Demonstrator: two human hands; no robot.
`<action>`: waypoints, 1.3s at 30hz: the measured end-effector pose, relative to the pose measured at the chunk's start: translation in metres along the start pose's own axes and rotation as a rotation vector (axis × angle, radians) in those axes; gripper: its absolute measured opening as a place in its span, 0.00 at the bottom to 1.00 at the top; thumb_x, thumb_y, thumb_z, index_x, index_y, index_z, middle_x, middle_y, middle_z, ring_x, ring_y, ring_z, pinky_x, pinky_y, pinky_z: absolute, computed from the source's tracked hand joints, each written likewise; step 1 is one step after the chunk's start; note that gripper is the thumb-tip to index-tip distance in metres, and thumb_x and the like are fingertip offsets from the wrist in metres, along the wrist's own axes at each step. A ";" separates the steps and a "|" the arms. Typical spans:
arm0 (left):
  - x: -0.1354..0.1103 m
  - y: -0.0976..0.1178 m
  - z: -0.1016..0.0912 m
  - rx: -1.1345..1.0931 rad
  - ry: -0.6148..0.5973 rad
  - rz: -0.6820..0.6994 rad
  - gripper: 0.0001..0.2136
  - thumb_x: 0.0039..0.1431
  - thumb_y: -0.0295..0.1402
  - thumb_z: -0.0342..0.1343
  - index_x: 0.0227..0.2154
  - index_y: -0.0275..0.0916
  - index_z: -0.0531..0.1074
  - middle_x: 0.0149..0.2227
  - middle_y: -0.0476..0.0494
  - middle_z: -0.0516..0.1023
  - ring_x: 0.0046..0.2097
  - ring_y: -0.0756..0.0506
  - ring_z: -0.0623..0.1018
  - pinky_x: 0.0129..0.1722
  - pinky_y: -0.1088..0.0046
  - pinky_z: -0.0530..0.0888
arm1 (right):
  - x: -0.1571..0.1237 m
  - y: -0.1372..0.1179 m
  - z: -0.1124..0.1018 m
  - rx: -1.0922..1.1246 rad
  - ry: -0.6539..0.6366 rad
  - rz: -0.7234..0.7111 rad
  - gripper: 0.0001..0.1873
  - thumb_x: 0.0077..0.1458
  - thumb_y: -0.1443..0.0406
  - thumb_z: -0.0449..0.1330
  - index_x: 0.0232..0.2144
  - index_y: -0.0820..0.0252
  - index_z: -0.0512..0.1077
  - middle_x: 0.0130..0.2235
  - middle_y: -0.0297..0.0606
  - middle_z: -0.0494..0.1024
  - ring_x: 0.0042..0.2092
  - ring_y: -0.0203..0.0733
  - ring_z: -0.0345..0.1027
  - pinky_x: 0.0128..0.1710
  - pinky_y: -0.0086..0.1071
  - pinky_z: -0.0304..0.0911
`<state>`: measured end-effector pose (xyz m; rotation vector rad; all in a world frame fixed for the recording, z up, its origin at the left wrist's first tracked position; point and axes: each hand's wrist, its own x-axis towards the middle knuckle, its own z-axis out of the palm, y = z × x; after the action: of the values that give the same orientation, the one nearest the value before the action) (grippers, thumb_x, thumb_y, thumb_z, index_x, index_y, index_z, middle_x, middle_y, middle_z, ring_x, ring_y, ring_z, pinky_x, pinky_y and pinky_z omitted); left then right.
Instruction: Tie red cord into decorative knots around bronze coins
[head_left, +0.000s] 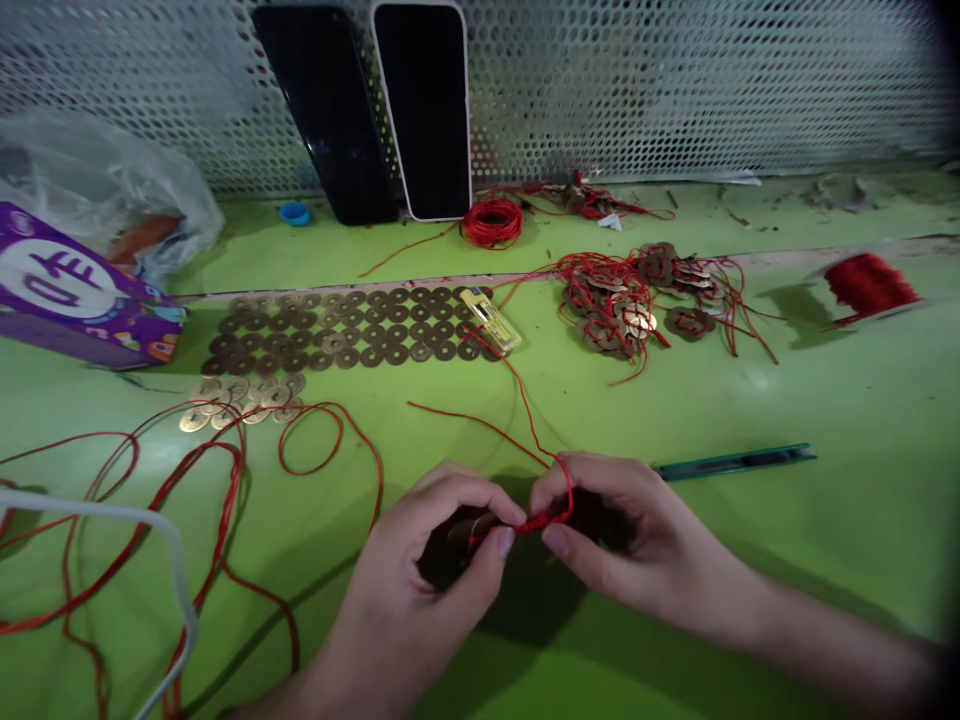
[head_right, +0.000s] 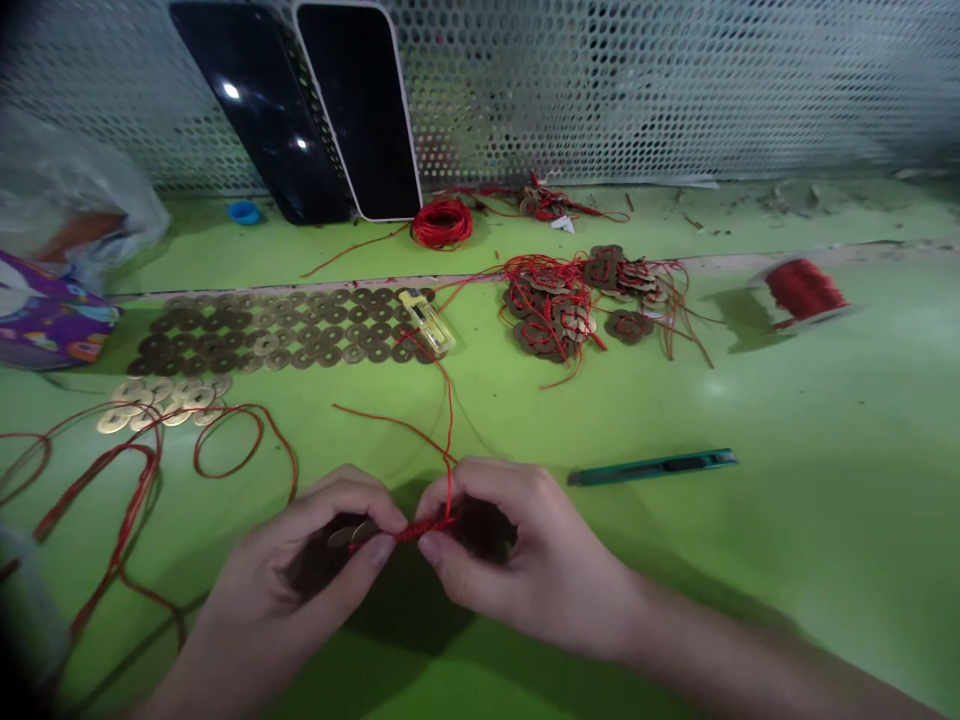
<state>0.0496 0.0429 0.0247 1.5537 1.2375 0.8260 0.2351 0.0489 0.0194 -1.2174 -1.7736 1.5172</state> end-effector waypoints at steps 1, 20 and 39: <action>0.000 0.000 0.000 -0.002 0.000 0.002 0.08 0.51 0.23 0.52 0.28 0.42 0.73 0.28 0.50 0.74 0.30 0.50 0.74 0.27 0.77 0.71 | 0.000 0.000 0.000 0.002 0.003 0.000 0.03 0.54 0.67 0.57 0.32 0.60 0.71 0.29 0.34 0.71 0.30 0.33 0.62 0.28 0.25 0.58; -0.001 -0.003 0.000 0.060 -0.016 0.085 0.10 0.52 0.21 0.51 0.29 0.42 0.72 0.29 0.50 0.74 0.32 0.50 0.74 0.29 0.76 0.70 | 0.000 -0.002 -0.001 0.016 0.008 -0.002 0.05 0.51 0.66 0.61 0.30 0.61 0.67 0.25 0.29 0.65 0.25 0.28 0.54 0.22 0.22 0.53; -0.008 -0.012 -0.001 -0.072 -0.058 0.041 0.12 0.56 0.25 0.53 0.41 0.49 0.67 0.38 0.54 0.74 0.39 0.53 0.76 0.39 0.80 0.73 | 0.000 0.009 0.003 0.182 0.130 -0.183 0.06 0.50 0.73 0.61 0.32 0.61 0.69 0.29 0.33 0.74 0.28 0.29 0.66 0.29 0.21 0.64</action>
<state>0.0432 0.0360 0.0141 1.5383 1.1257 0.8375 0.2353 0.0468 0.0105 -1.0122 -1.5789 1.4253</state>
